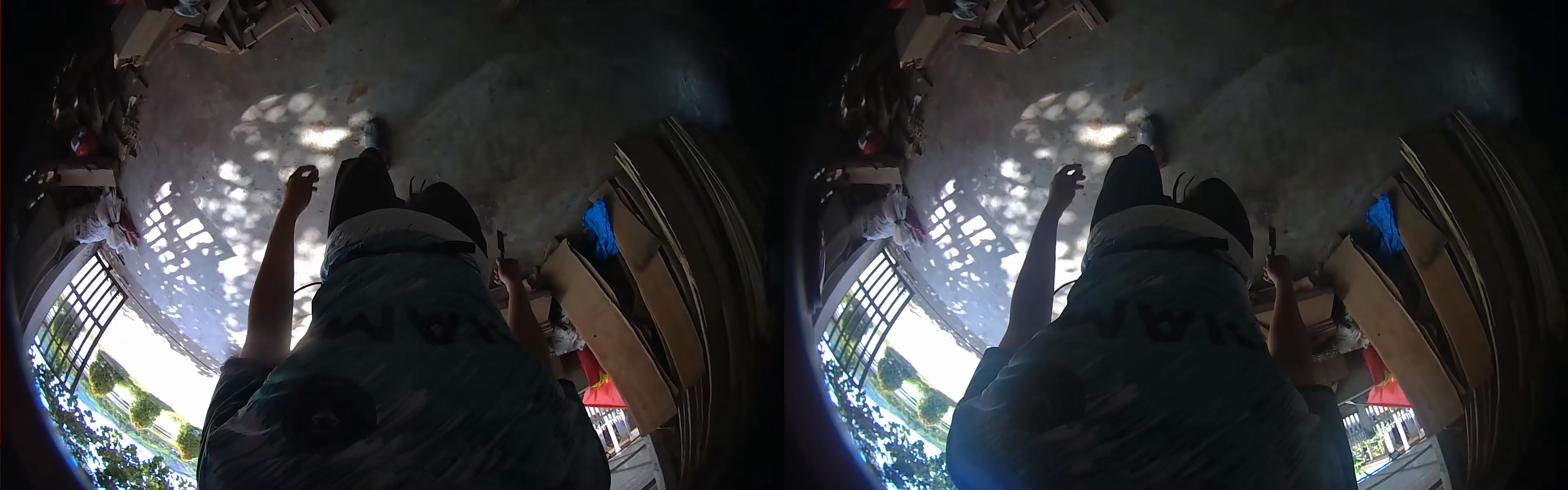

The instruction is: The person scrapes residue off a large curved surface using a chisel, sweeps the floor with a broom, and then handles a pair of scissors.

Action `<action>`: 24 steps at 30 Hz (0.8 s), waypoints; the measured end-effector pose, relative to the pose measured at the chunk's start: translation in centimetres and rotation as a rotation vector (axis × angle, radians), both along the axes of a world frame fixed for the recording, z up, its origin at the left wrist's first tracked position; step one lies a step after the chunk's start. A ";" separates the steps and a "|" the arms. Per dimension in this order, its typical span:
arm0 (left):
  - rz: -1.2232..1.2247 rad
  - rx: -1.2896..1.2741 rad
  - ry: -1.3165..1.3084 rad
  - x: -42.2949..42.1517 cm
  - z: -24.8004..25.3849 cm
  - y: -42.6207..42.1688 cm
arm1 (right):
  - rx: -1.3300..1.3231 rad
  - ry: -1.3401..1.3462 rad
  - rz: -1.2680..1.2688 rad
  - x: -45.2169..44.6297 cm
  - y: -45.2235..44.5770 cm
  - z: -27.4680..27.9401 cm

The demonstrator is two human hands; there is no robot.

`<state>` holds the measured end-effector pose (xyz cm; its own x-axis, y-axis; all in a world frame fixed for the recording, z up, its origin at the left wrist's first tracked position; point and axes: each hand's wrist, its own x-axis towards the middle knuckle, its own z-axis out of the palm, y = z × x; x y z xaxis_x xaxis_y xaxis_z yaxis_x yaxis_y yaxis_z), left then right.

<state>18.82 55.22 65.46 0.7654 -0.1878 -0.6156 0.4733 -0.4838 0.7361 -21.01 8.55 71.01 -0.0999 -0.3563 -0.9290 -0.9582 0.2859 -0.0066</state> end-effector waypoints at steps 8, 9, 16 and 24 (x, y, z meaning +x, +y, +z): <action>0.172 -0.059 -0.265 17.4 12.3 -6.0 | -0.249 -0.278 0.324 22.0 -8.5 4.0; 0.199 -0.044 -0.251 16.7 10.2 -4.6 | -0.247 -0.332 0.377 25.1 -10.1 3.7; 0.755 0.353 0.565 -4.0 3.5 0.6 | -0.181 -0.610 0.576 40.8 -18.6 2.8; 0.662 0.267 0.779 -14.8 7.8 -16.3 | -0.076 -0.318 0.891 38.8 -31.5 -7.2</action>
<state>4.06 38.93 73.22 0.0417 0.3363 -0.9408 0.9980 -0.0579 0.0236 17.82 -22.94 63.85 0.4914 -0.2401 -0.8372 -0.7737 -0.5618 -0.2930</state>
